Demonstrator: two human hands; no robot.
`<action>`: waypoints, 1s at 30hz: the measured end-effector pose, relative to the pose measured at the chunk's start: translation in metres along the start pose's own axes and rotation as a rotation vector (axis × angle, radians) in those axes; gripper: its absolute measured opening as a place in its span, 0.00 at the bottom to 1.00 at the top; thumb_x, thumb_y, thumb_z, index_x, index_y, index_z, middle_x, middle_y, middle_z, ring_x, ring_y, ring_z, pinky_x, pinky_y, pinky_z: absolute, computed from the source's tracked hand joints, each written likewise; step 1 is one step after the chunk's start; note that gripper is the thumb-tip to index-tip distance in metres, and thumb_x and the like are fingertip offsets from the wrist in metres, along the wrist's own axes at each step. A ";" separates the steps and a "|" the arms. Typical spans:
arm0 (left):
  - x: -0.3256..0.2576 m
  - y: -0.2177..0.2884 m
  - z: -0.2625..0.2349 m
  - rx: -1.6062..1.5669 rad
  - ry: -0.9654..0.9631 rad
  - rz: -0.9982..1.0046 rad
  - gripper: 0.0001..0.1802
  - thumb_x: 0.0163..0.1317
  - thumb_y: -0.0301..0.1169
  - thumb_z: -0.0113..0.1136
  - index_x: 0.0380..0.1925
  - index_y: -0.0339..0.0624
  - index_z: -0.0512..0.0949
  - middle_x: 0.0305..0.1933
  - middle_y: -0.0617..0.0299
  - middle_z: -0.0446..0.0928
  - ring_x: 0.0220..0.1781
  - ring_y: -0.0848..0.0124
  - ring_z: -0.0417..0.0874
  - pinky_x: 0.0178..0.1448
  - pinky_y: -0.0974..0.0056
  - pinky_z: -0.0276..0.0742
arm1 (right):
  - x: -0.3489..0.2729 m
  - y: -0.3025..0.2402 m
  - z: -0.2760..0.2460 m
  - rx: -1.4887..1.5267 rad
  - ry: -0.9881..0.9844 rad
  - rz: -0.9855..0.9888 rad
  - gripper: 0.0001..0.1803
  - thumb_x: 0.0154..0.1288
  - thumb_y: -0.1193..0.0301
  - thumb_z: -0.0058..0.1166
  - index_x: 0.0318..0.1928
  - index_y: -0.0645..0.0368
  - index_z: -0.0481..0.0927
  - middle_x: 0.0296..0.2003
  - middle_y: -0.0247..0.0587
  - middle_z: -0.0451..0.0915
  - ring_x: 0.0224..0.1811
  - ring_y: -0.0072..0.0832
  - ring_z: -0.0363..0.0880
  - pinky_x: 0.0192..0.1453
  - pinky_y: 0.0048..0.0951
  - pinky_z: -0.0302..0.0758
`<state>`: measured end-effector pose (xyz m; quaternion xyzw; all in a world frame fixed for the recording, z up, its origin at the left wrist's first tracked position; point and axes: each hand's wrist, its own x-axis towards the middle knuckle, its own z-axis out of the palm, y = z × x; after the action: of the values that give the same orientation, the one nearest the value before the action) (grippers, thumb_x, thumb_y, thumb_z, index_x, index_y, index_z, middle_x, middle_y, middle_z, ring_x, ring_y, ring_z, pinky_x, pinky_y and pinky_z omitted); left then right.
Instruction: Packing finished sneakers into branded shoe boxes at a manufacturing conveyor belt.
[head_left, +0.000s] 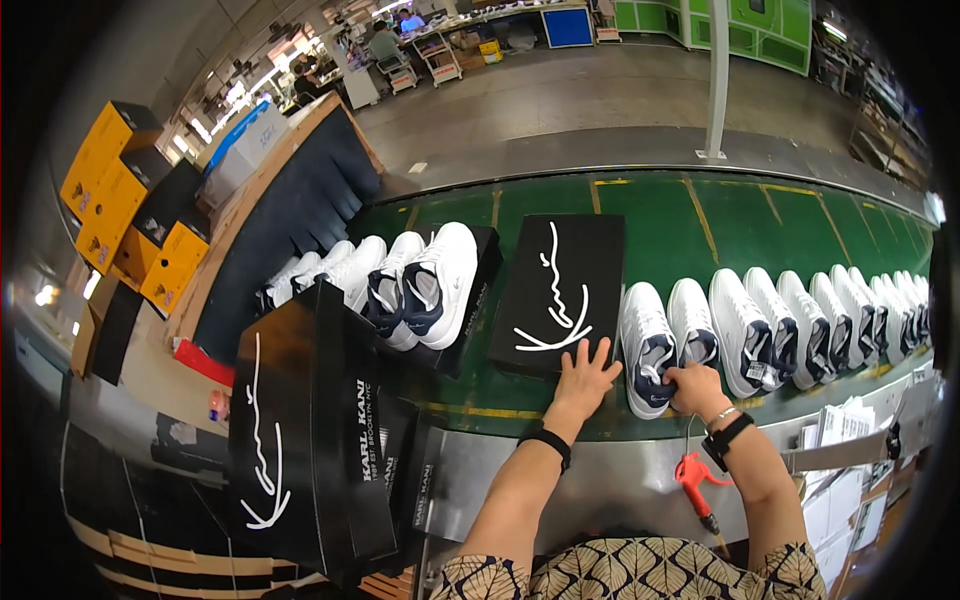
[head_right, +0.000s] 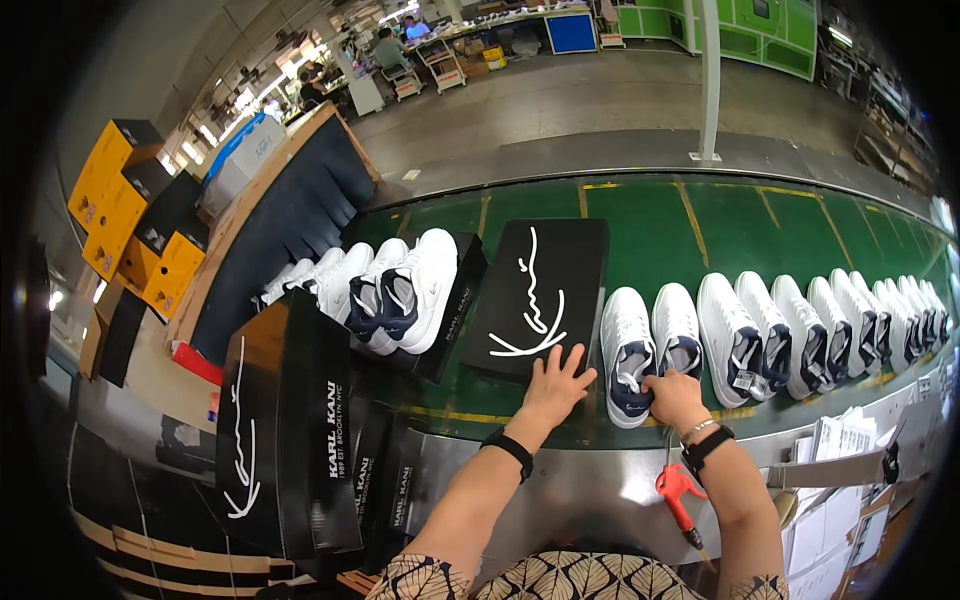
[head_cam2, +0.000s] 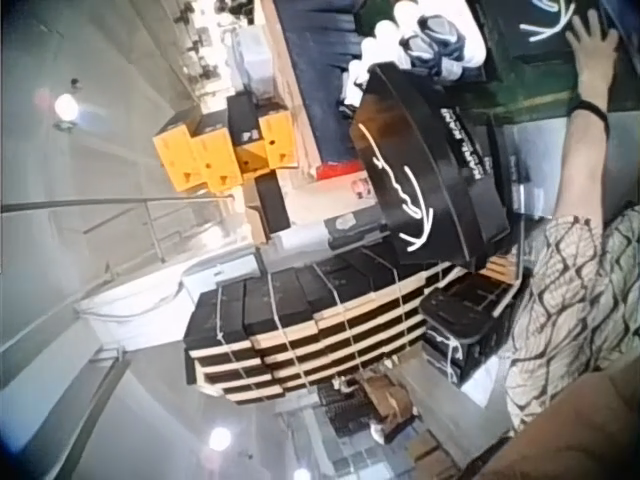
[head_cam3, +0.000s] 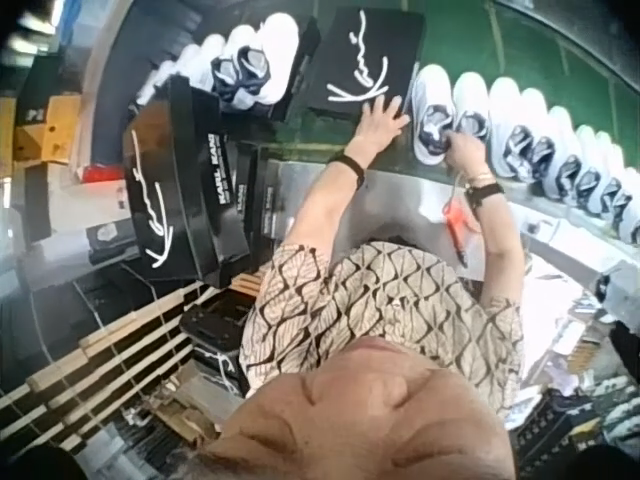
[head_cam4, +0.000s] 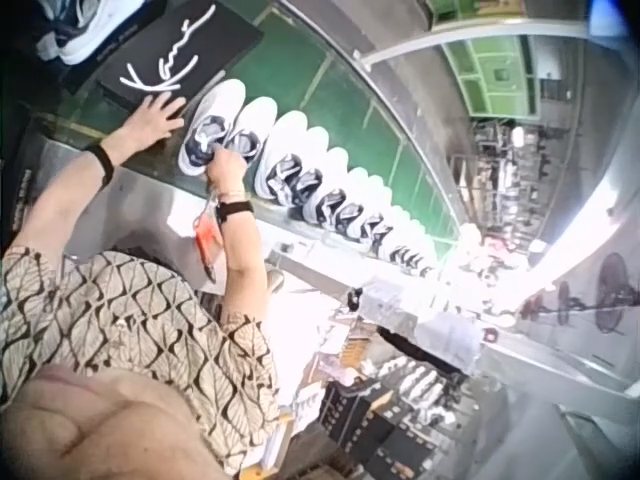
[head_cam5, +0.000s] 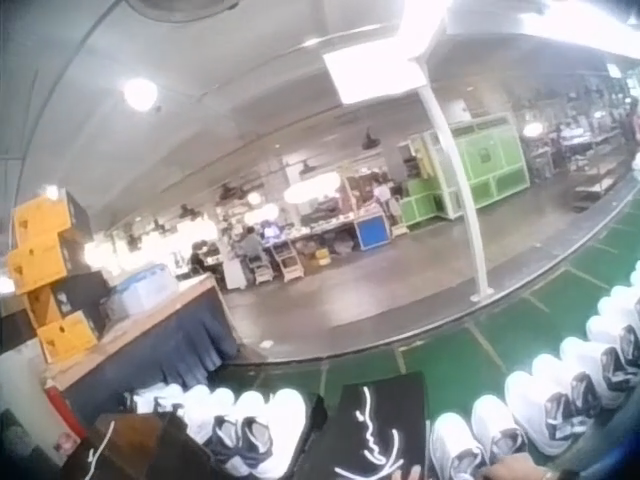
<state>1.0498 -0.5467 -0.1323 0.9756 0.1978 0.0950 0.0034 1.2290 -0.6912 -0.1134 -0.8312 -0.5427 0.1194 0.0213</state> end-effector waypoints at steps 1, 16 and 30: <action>0.000 -0.005 0.004 0.013 0.076 -0.003 0.23 0.49 0.38 0.64 0.46 0.58 0.70 0.63 0.57 0.57 0.62 0.49 0.59 0.52 0.42 0.66 | 0.000 0.008 -0.001 0.070 0.074 -0.013 0.13 0.44 0.71 0.54 0.34 0.42 0.81 0.29 0.42 0.78 0.35 0.40 0.79 0.37 0.38 0.74; -0.063 0.020 -0.054 -0.412 0.388 -0.190 0.26 0.51 0.33 0.60 0.53 0.49 0.70 0.62 0.50 0.61 0.64 0.48 0.60 0.62 0.46 0.58 | 0.046 -0.112 -0.138 0.405 0.634 -0.314 0.16 0.45 0.72 0.54 0.39 0.55 0.80 0.24 0.48 0.78 0.27 0.37 0.79 0.31 0.34 0.74; -0.343 0.009 -0.270 0.608 0.296 -0.723 0.45 0.45 0.59 0.64 0.55 0.39 0.64 0.59 0.45 0.66 0.61 0.46 0.65 0.61 0.41 0.54 | 0.053 -0.146 -0.043 0.286 0.630 -0.582 0.21 0.48 0.73 0.53 0.48 0.53 0.74 0.49 0.43 0.70 0.54 0.40 0.66 0.57 0.49 0.61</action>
<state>0.6928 -0.6957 0.0703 0.7775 0.5407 0.1632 -0.2767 1.1273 -0.5792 -0.0569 -0.6284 -0.6989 -0.0768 0.3327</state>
